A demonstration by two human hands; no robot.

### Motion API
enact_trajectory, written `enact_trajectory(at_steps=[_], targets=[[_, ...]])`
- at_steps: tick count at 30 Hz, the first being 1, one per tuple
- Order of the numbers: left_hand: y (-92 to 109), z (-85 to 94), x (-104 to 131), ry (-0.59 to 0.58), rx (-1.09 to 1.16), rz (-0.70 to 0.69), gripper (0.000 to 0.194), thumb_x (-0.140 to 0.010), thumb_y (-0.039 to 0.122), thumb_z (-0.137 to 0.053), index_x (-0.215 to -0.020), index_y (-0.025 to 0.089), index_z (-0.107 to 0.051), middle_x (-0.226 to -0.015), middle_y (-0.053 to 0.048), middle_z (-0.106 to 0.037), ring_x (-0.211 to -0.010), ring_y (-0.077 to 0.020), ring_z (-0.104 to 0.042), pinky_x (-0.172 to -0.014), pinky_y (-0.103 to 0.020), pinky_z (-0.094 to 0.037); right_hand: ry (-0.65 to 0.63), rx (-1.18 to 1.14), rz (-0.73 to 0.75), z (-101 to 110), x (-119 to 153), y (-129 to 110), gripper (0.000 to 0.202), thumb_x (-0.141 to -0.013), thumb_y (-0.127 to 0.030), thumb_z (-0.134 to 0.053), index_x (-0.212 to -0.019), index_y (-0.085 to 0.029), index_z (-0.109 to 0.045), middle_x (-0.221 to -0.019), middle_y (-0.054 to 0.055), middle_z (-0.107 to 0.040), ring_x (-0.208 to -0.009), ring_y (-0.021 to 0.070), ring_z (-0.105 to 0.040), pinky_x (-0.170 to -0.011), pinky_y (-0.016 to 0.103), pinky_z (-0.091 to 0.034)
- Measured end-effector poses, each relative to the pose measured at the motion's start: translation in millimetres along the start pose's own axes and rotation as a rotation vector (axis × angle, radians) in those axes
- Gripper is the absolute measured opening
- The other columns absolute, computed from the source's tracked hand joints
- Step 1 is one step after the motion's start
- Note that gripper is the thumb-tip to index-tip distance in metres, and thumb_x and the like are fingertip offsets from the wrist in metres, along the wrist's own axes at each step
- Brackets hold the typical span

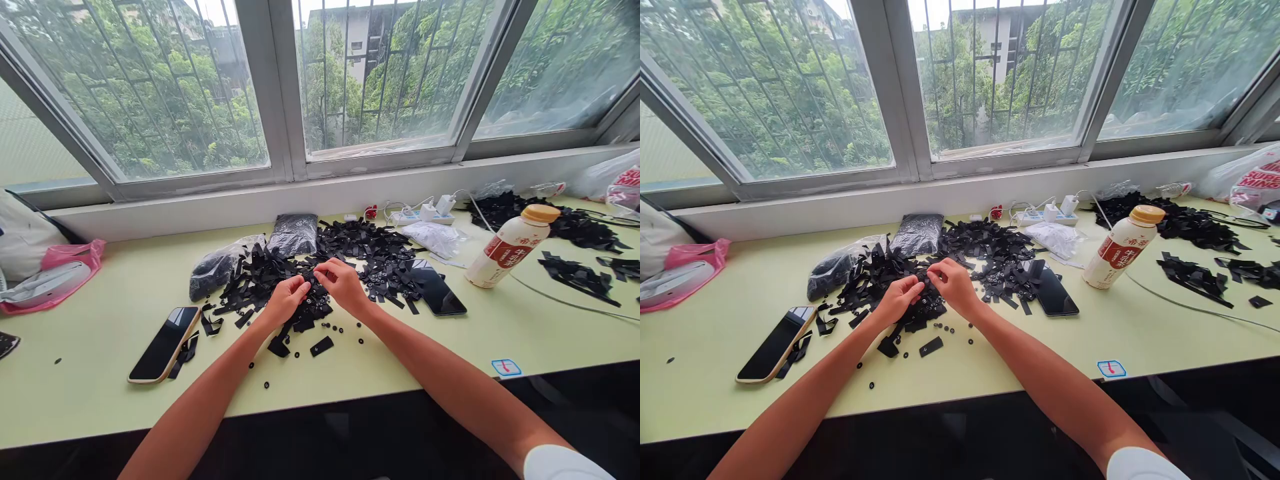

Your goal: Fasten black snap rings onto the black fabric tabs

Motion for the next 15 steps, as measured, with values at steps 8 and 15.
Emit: enact_trajectory(at_steps=[8, 15], targets=[[9, -6.7, 7, -0.177, -0.022, -0.062, 0.033, -0.094, 0.047, -0.055, -0.090, 0.015, -0.063, -0.074, 0.000, -0.050, -0.066, -0.0125, -0.042, -0.060, -0.025, -0.037, -0.227, 0.035, 0.195, -15, 5, -11, 0.022, -0.100, -0.033, -0.053, -0.093, -0.022, -0.071, -0.091, 0.005, -0.066, -0.081, 0.0171, -0.061, -0.076, 0.030, -0.047], [11, -11.2, 9, -0.292, 0.094, -0.006, 0.039, -0.089, 0.048, -0.063, -0.070, 0.016, -0.051, -0.069, 0.003, -0.039, -0.065, -0.0109, -0.037, -0.061, -0.024, -0.037, -0.201, 0.097, 0.184, -19, 9, -19, 0.028, -0.103, -0.027, -0.040, -0.080, -0.021, -0.054, -0.081, 0.003, -0.054, -0.073, 0.0162, -0.050, -0.069, 0.029, -0.040]])
Point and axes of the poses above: each hand's wrist, its own x-axis away from the middle knuckle, its own z-axis out of the back of the hand, y = z × x, the point moved 7 cm from there along -x, towards the middle knuckle
